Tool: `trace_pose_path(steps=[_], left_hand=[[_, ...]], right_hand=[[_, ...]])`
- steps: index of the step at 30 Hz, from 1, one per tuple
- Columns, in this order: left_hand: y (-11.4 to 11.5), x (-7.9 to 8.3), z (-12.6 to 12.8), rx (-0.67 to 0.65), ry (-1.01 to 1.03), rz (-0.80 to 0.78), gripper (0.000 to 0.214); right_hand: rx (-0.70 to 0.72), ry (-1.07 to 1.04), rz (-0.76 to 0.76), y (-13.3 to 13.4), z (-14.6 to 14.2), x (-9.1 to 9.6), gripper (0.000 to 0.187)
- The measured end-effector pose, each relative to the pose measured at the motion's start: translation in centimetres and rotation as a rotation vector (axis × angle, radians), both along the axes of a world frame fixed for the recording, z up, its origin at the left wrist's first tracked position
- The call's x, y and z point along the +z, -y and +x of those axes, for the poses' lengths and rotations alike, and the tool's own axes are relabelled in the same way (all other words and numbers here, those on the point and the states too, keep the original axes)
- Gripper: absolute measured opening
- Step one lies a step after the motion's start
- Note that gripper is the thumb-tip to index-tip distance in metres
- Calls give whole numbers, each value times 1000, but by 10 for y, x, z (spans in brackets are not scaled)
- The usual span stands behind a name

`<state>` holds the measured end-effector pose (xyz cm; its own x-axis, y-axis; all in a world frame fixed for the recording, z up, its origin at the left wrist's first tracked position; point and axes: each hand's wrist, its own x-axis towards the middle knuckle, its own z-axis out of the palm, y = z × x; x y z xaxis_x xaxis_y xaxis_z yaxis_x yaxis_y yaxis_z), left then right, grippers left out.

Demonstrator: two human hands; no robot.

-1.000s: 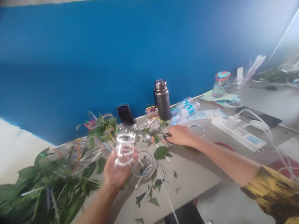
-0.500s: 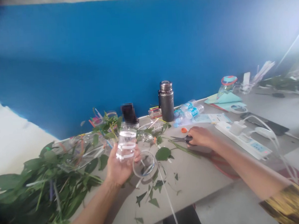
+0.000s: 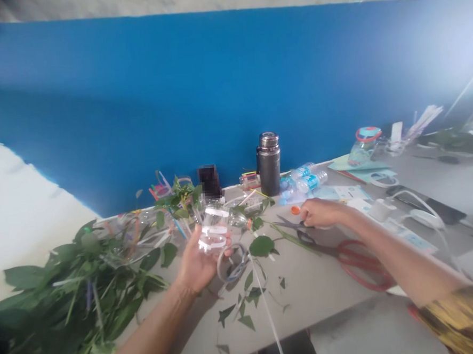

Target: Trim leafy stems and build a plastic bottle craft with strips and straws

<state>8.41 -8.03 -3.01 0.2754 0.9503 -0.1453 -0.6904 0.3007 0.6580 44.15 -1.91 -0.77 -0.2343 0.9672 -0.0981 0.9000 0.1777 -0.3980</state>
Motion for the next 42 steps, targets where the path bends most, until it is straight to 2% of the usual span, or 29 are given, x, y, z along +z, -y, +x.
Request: trace_pose_path(steps=[1, 3, 6, 8, 11, 14, 17, 21, 26, 29, 34, 39, 42], left_hand=[[0, -1, 1, 9, -20, 6, 49], [-1, -4, 3, 33, -67, 22, 47], [0, -7, 6, 62, -113, 73, 45], [1, -7, 8, 79, -135, 122, 47], [3, -4, 10, 112, -183, 204, 49], [4, -2, 11, 153, -207, 245, 42], [3, -1, 11, 175, -203, 231, 35], [0, -2, 8, 168, -148, 170, 40], [-2, 4, -1, 78, -21, 22, 45], [-3, 8, -5, 29, 21, -46, 51], [-4, 8, -5, 28, 24, -100, 50], [-7, 7, -6, 59, 26, -113, 46], [-9, 5, -10, 74, 50, -110, 48]], right_hand=[[25, -34, -4, 5, -10, 2, 20], [28, -236, 61, 17, -40, 4, 26], [136, -609, -7, 34, -96, 3, 62], [212, -756, -87, 40, -131, 1, 74], [233, -901, -143, 42, -168, 1, 63], [173, -1015, -212, 38, -185, 1, 47], [180, -1084, -229, 32, -190, -2, 40], [286, -1143, -281, 25, -188, -4, 48], [368, -1212, -351, 17, -180, -7, 55], [291, -1278, -305, 11, -176, -18, 49], [136, -1302, -188, 7, -176, -33, 37], [111, -1251, -137, 9, -173, -31, 28], [139, -1184, -176, 9, -167, -27, 23]])
